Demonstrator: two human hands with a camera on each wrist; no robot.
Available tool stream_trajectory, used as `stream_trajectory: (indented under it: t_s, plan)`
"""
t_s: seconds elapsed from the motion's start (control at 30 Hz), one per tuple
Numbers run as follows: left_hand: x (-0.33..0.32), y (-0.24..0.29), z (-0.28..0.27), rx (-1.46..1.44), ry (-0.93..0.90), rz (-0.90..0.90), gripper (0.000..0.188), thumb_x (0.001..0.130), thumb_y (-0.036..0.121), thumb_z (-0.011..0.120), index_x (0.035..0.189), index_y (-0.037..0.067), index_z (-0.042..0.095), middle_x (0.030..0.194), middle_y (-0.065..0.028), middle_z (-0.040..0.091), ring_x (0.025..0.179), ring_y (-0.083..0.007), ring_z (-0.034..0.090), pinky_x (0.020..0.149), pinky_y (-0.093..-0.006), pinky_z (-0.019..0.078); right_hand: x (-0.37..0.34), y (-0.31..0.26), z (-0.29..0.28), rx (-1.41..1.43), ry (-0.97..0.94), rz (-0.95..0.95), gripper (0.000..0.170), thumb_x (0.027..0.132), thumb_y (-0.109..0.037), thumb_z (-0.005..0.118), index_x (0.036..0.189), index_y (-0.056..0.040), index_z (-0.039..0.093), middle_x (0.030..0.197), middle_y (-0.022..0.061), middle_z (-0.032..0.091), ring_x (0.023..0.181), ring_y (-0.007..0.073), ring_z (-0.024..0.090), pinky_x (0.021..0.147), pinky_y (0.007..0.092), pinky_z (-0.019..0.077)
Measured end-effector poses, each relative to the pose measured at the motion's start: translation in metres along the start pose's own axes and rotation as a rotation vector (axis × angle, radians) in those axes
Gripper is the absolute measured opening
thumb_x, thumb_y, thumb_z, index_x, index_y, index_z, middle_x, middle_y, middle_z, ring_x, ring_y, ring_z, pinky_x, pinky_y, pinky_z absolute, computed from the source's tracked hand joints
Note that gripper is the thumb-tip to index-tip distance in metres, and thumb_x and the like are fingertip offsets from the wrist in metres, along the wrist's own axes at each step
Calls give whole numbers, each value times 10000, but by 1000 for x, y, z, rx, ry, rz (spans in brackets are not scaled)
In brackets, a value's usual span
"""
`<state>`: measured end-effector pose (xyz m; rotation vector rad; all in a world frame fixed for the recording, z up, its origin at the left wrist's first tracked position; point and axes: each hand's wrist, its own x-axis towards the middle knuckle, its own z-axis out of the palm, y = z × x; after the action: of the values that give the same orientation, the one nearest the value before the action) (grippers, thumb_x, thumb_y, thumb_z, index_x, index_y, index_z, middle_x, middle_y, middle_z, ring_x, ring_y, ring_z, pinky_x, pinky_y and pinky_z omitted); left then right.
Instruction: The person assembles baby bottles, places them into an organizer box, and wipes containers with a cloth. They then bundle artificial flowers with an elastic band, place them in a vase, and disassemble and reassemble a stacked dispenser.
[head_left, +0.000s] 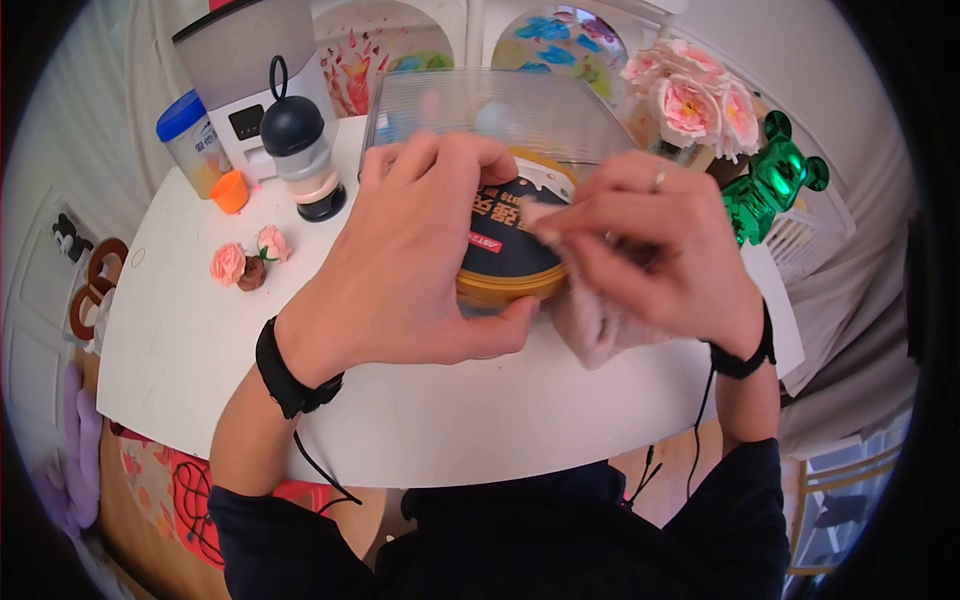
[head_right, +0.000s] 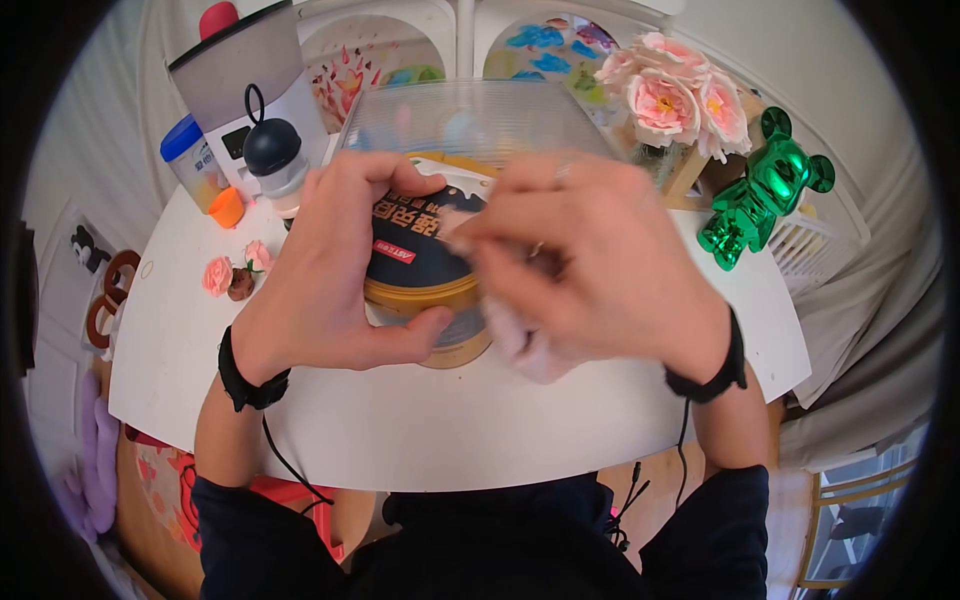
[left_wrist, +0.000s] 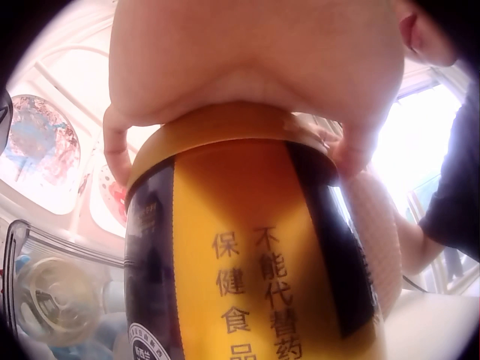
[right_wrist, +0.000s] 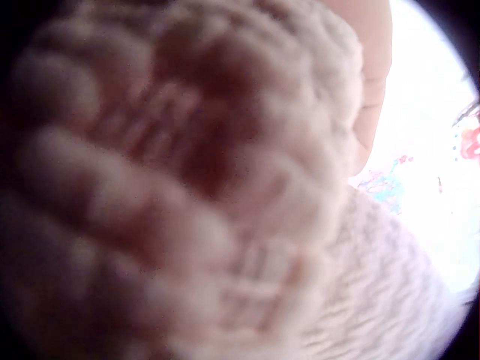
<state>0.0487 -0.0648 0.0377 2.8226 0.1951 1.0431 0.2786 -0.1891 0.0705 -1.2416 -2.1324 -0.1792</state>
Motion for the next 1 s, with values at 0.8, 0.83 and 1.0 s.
stream_trajectory:
  t_s: [0.8, 0.83, 1.0]
  plan:
    - [2, 0, -4, -178, -82, -55, 784, 664, 131, 865, 1279, 27, 391, 1225, -147, 517, 1250, -291, 598, 1078, -374, 475, 16, 35, -3, -119, 20, 120, 171, 892, -163, 715, 968, -59, 828, 860, 121, 738, 794, 353, 704, 705, 430, 549]
    - [4, 1, -6, -172, -104, -86, 774, 659, 131, 860, 1264, 27, 389, 1225, -152, 521, 1247, -297, 597, 1090, -380, 469, 19, 37, -2, -175, 45, 124, 175, 890, -167, 713, 953, -49, 826, 842, 127, 742, 785, 361, 704, 705, 427, 551]
    - [3, -7, -11, -242, -119, -18, 748, 633, 142, 846, 1232, 22, 414, 1207, -156, 529, 1233, -312, 595, 1081, -393, 471, 28, 34, -4, -126, 107, 216, 196, 882, -180, 712, 947, -28, 818, 830, 142, 757, 775, 349, 719, 707, 426, 558]
